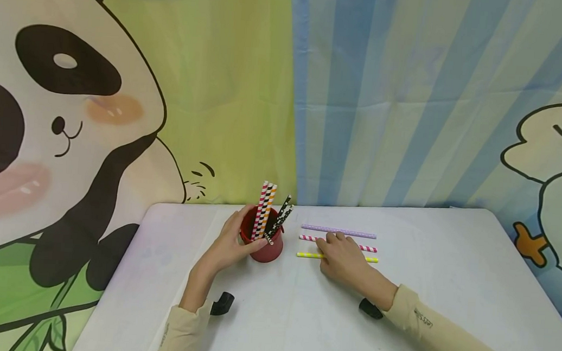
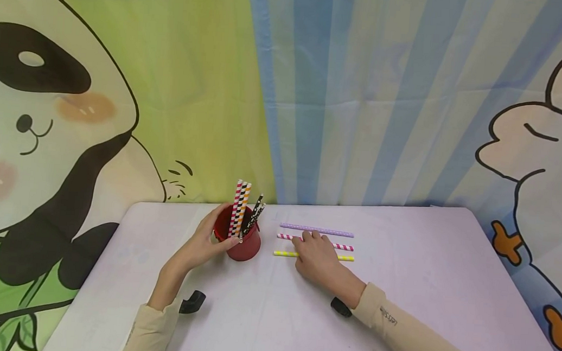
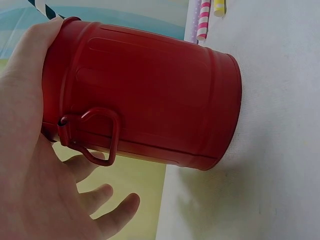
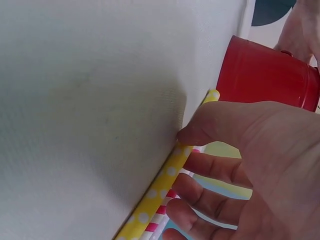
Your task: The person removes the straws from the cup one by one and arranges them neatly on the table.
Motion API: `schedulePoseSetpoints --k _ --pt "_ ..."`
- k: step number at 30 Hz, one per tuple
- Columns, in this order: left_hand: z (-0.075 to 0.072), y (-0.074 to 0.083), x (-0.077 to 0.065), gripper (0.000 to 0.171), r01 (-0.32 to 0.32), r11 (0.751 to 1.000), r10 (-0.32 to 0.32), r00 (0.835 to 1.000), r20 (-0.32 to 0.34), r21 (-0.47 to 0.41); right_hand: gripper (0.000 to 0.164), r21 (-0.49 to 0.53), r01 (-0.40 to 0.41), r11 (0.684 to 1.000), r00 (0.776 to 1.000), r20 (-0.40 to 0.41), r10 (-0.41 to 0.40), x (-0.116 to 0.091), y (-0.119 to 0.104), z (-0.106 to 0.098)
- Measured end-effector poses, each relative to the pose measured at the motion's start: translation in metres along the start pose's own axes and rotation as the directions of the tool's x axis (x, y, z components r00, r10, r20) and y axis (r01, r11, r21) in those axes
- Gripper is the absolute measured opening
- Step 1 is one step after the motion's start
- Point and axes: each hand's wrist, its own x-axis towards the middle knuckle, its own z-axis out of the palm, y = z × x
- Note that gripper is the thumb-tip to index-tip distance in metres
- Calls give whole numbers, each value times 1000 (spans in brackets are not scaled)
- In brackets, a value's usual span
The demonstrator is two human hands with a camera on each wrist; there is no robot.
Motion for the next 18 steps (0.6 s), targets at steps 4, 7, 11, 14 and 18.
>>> schedulePoseSetpoints --k 4,7,11,14,18 --pt "0 0 0 90 6 1000 -6 1000 3 -4 18 17 -6 1000 1000 2 6 0 0 -5" --pt "0 0 0 90 8 1000 -8 1000 6 -7 20 42 -13 999 1000 14 12 1 1 -11" --pt "0 0 0 90 5 1000 -5 1000 3 -5 21 85 -24 996 999 26 22 5 4 -21" --pt "1 -1 1 90 3 1000 -3 1000 0 -4 19 121 -40 992 999 26 37 9 6 -27" --pt "1 -2 1 91 0 1000 0 1000 1 -2 16 204 -62 977 998 28 57 16 10 -37"
